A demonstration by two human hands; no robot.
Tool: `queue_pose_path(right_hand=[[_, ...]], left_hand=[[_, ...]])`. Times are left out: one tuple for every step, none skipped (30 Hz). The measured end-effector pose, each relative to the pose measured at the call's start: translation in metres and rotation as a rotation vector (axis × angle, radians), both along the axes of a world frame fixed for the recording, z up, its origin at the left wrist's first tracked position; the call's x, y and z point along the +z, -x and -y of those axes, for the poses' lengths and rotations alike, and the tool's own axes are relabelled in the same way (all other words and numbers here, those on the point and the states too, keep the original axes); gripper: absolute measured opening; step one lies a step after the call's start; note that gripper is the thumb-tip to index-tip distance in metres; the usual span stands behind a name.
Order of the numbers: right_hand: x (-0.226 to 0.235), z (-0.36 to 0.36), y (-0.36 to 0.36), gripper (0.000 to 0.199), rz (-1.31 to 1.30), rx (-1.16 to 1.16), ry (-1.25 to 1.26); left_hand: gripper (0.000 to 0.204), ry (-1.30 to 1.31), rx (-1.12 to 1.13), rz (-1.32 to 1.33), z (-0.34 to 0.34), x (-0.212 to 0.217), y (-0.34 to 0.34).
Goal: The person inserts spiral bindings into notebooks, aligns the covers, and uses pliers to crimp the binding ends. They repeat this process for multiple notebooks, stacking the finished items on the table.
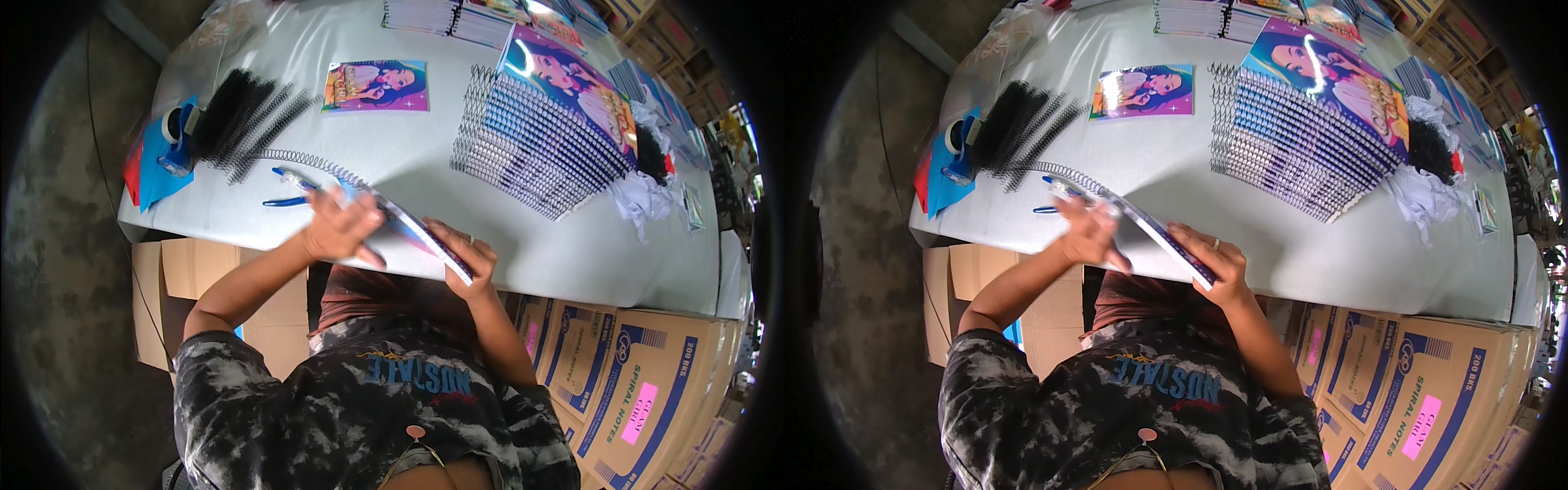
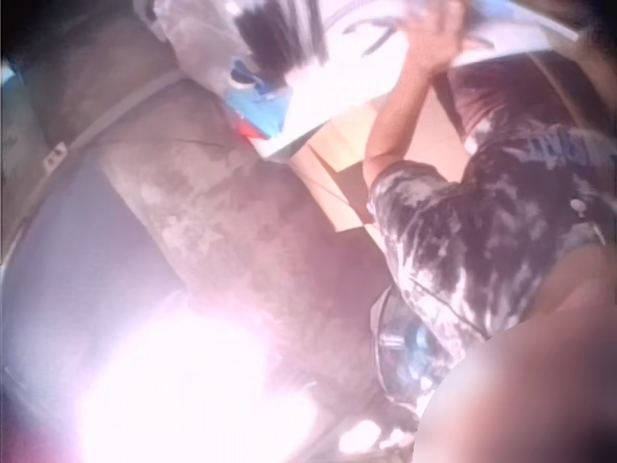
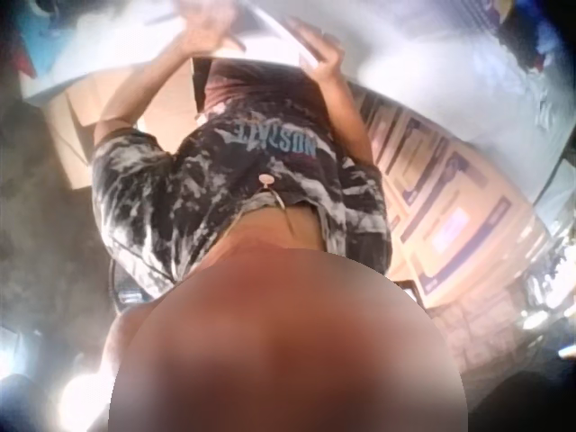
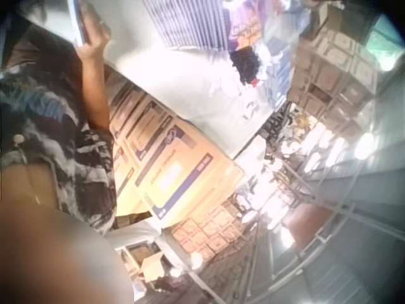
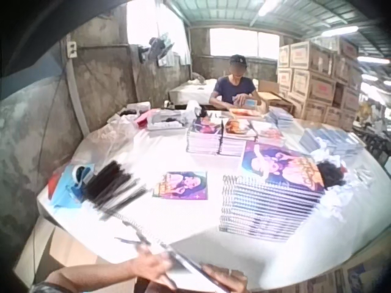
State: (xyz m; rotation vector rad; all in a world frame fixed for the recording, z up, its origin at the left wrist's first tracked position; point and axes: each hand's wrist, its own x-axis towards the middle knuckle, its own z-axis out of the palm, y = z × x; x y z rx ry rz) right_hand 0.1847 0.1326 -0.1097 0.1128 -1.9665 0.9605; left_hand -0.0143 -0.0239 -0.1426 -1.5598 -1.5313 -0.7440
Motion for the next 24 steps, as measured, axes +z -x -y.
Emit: queue_pose_path(right_hand=[[0.003,-0.001,0.003,0.027,-0.010,0.027,-0.008],[0.004,0.004,0.002,0.027,-0.010,0.066,-0.009],[0.004,0.007,0.005,0.027,-0.039,0.126,0.001],[0.003,0.006,0.005,0.027,-0.009,0.092,0.005],[0.003,0.005,0.002,0.026,0.017,0.065,0.005],[0.003,0.004,0.000,0.026,0.045,0.031,0.010],[0.002,-0.001,0.001,0.027,-0.013,0.011,-0.022],[0.004,-0.005,0.005,0.027,-0.016,0.034,-0.032],[0.003,-0.005,0.004,0.027,0.000,0.060,-0.036],[0.003,0.002,0.000,0.028,0.027,0.106,-0.025],[0.006,-0.001,0.004,0.028,-0.008,0.154,-0.042],[0.005,0.002,0.003,0.028,-0.006,0.118,-0.021],[0.002,0.007,0.002,0.029,-0.005,0.082,-0.001],[0.000,0.006,0.002,0.030,-0.001,0.042,0.009],[0.004,0.003,0.000,0.031,0.020,-0.004,-0.030],[0.004,-0.001,0.001,0.032,0.029,0.008,-0.021],[0.004,-0.002,0.001,0.033,0.042,0.014,-0.011],[0.002,0.005,-0.002,0.034,0.068,0.043,0.015],[0.009,0.007,-0.002,0.036,0.083,0.067,0.019],[0.010,0.009,-0.002,0.036,0.086,0.060,0.010],[0.011,0.011,-0.002,0.036,0.088,0.054,0.000],[0.012,0.012,-0.003,0.037,0.091,0.047,-0.009],[0.004,0.007,-0.003,0.037,0.086,0.012,0.044],[0.002,-0.001,0.001,0.039,0.029,0.013,0.041]], left_hand=[[0.104,-0.065,0.082,-0.014,-0.005,0.012,0.020],[0.111,-0.117,0.172,-0.014,-0.004,0.023,0.036],[0.114,-0.170,0.279,0.141,0.013,-0.003,0.074],[0.111,-0.113,0.198,0.228,0.004,-0.008,0.061],[0.108,-0.059,0.128,0.314,-0.002,-0.010,0.047],[0.107,0.110,-0.025,0.247,0.004,-0.016,0.008],[0.106,0.293,-0.188,0.201,0.010,-0.018,-0.030],[0.107,0.227,-0.218,-0.064,0.015,-0.014,-0.018],[0.113,0.048,-0.089,-0.081,0.000,0.032,-0.015],[0.114,-0.015,-0.044,0.019,-0.002,0.029,-0.001],[0.116,-0.087,-0.019,0.116,-0.012,0.028,0.016],[0.118,-0.149,0.001,0.228,-0.019,0.027,0.026],[0.117,0.056,0.014,0.239,-0.012,0.016,0.006],[0.117,0.251,0.022,0.251,-0.008,0.003,-0.014],[0.115,0.240,-0.206,0.099,0.002,-0.026,-0.028],[0.106,0.350,-0.308,-0.044,0.008,-0.006,-0.037],[0.103,0.146,-0.202,-0.138,-0.005,0.024,-0.028],[0.102,0.051,-0.129,-0.113,-0.006,0.031,-0.027],[0.101,-0.038,-0.066,-0.082,-0.010,0.039,-0.026],[0.103,-0.054,-0.057,0.034,-0.019,0.039,-0.024],[0.104,-0.071,-0.049,0.149,-0.028,0.039,-0.023],[0.107,0.079,-0.095,0.131,-0.023,0.024,-0.027],[0.109,0.229,-0.148,0.115,-0.022,0.012,-0.031],[0.110,0.300,-0.238,0.160,-0.011,0.004,-0.051]])
